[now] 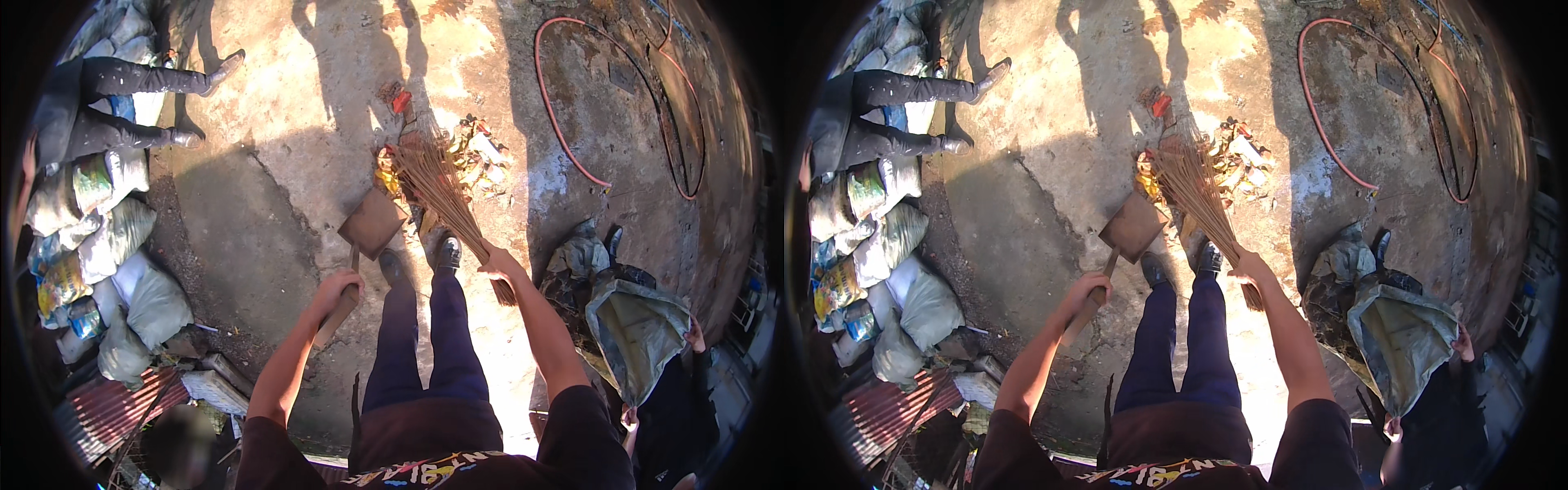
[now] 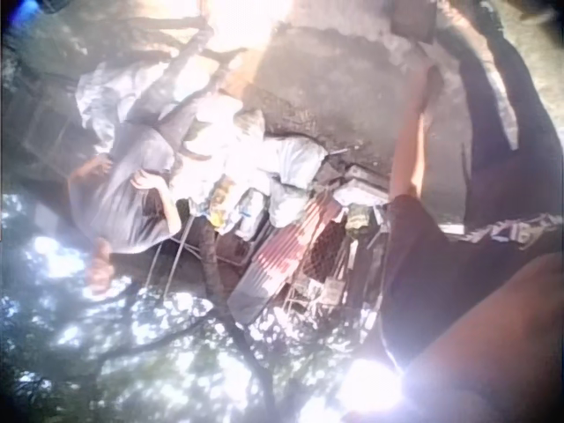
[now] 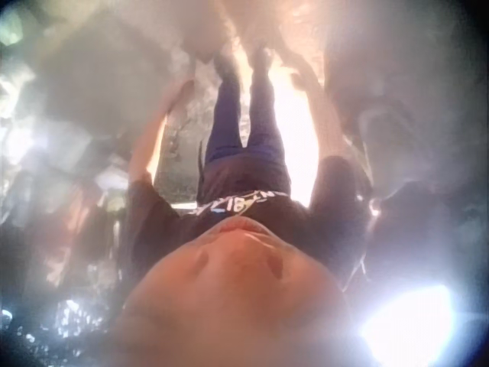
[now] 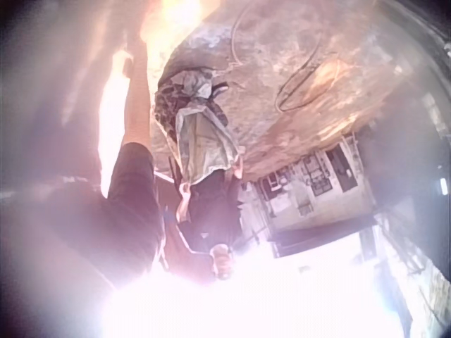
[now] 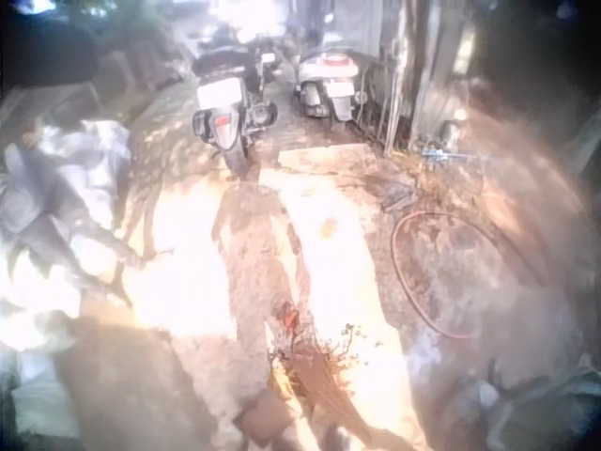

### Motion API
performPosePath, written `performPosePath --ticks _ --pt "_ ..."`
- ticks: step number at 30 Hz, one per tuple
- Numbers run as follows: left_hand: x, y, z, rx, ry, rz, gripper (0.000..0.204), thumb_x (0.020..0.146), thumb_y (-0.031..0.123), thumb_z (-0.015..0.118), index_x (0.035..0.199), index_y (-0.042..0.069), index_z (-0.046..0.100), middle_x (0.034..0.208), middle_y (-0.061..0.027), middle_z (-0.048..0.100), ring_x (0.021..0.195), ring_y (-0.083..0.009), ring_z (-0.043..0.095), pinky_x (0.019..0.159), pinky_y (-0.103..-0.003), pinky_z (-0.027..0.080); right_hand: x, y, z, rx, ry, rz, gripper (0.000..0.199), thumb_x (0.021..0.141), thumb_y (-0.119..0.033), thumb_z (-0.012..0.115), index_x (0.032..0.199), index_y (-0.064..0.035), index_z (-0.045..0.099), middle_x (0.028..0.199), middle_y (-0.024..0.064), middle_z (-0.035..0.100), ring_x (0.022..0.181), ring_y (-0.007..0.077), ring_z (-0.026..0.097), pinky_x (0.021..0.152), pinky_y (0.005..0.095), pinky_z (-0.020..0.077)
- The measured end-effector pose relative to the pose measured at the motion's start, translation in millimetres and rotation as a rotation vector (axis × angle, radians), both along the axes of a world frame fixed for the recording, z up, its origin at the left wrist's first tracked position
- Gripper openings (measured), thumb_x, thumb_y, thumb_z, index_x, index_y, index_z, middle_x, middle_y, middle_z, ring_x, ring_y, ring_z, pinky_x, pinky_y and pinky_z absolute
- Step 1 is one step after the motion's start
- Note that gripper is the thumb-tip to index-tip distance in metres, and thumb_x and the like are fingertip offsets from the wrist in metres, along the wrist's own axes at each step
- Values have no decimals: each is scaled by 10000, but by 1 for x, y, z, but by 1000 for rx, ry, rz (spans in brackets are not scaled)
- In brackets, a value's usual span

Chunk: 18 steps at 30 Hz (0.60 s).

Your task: The person sweeps a pile of leaves and debris on a concrete floor using a broom and dustpan. Another person holds a large green bag open while the person transfers the swept debris into it.

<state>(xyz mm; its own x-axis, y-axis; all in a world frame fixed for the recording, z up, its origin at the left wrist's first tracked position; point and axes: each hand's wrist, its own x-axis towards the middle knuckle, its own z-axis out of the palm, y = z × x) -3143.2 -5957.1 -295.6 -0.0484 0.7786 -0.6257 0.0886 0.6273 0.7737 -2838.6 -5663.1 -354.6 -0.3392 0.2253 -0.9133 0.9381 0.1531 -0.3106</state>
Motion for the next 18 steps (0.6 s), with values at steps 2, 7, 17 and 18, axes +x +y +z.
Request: performPosePath --ticks 2,7,17,18 --pt "-4 6 -17 -75 -172 108 82 772 106 494 758 87 572 802 -62 554 824 -213 550 709 -289 424 18 0 21 0 32 -85 924 660 -165 754 1447 -187 270 940 226 640 775 287 633 682 368 502" --pt "-5 37 -1 -120 -231 133 75 784 89 493 741 72 553 796 -60 528 804 -197 536 710 -285 424 48 20 73 41 40 -461 882 656 -150 691 1443 -171 294 910 211 657 750 259 656 681 351 505" --pt "-6 36 -3 -252 -258 186 95 799 100 473 762 77 558 845 -73 529 814 -209 528 757 -282 414 11 55 -32 209 -68 -302 932 624 -280 653 1437 -51 260 1185 265 564 1069 326 579 896 346 466" --pt "-7 46 2 -273 -250 191 97 800 102 470 771 79 560 858 -74 531 821 -209 528 761 -283 414 11 39 -56 232 -70 -239 899 646 -297 659 1426 -48 288 1204 255 554 1085 346 561 917 363 448"
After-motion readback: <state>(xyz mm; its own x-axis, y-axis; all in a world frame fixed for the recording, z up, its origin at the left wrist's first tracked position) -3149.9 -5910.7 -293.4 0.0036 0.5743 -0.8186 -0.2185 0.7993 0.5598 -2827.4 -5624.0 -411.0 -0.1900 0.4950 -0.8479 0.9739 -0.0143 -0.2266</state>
